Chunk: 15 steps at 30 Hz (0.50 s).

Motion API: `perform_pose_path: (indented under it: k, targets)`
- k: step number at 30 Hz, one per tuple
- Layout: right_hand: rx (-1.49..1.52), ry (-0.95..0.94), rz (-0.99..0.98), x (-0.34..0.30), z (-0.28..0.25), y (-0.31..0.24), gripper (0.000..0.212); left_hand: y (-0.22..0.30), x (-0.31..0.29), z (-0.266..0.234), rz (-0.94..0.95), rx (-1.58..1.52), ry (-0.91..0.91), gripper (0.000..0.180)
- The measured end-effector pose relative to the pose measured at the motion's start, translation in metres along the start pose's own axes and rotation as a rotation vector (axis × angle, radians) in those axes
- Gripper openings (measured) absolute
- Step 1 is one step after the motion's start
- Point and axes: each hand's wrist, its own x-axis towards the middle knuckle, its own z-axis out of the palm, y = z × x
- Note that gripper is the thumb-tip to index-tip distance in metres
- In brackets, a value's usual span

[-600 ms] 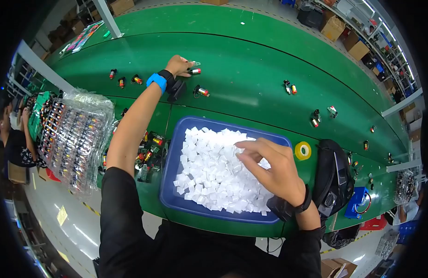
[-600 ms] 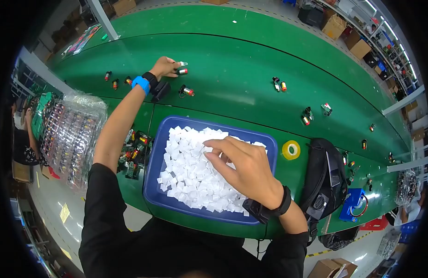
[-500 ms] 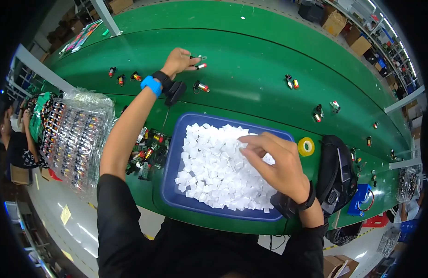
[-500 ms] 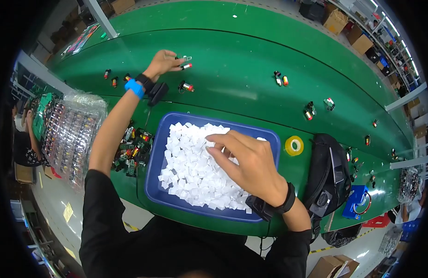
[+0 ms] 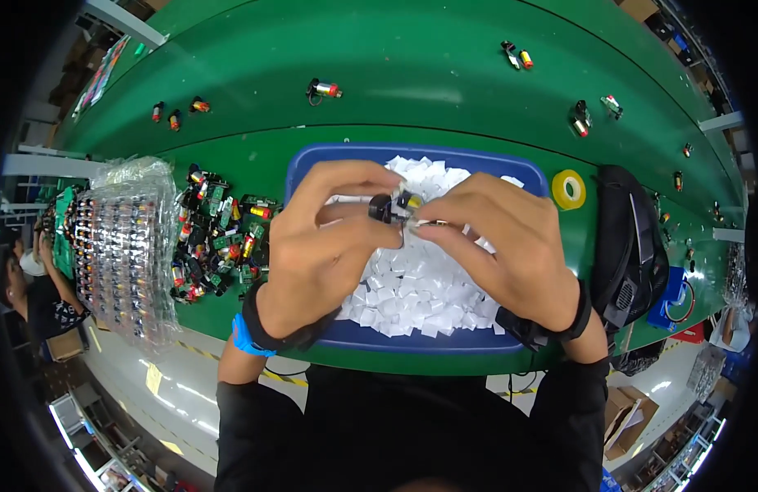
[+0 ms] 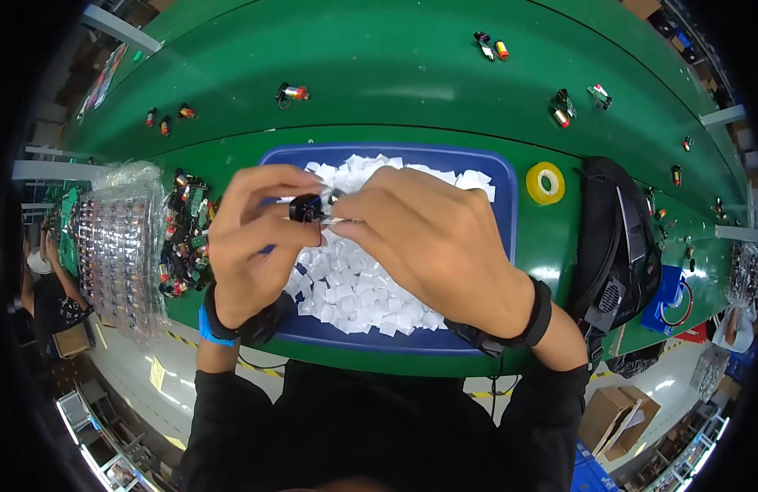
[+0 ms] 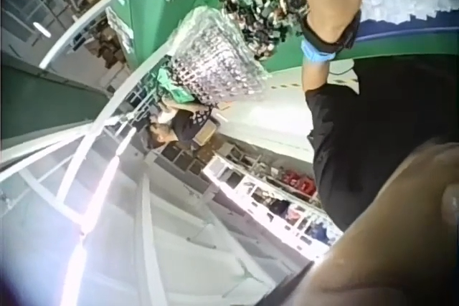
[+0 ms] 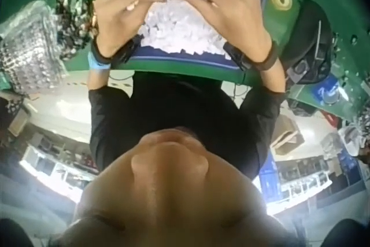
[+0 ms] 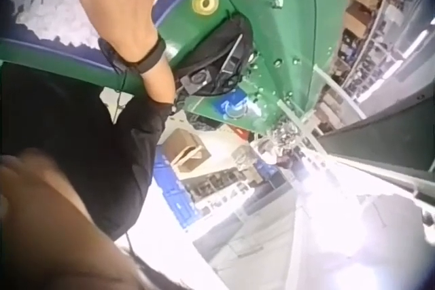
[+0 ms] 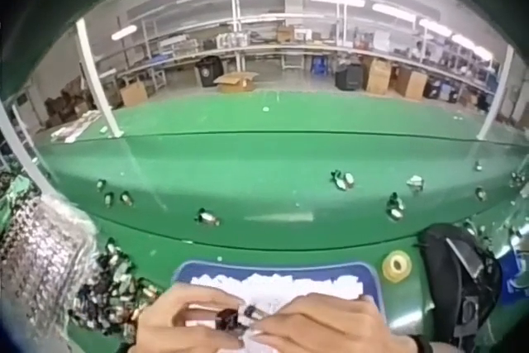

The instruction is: Manually assemble small electronic motor components by attaching plastic end caps and parts to the metal bodies.

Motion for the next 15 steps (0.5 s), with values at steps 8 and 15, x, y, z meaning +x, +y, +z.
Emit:
perform_pose_path:
  k: [8, 15]
  targets:
    - [-0.214, -0.058, -0.289, 0.000, -0.006, 0.005, 0.024, -0.021, -0.006, -0.021, -0.608, -0.741, -0.142, 0.044]
    - [-0.310, -0.101, -0.189, -0.004, 0.015, 0.004, 0.024, -0.021, -0.012, -0.008, -0.795, -0.872, -0.188, 0.022]
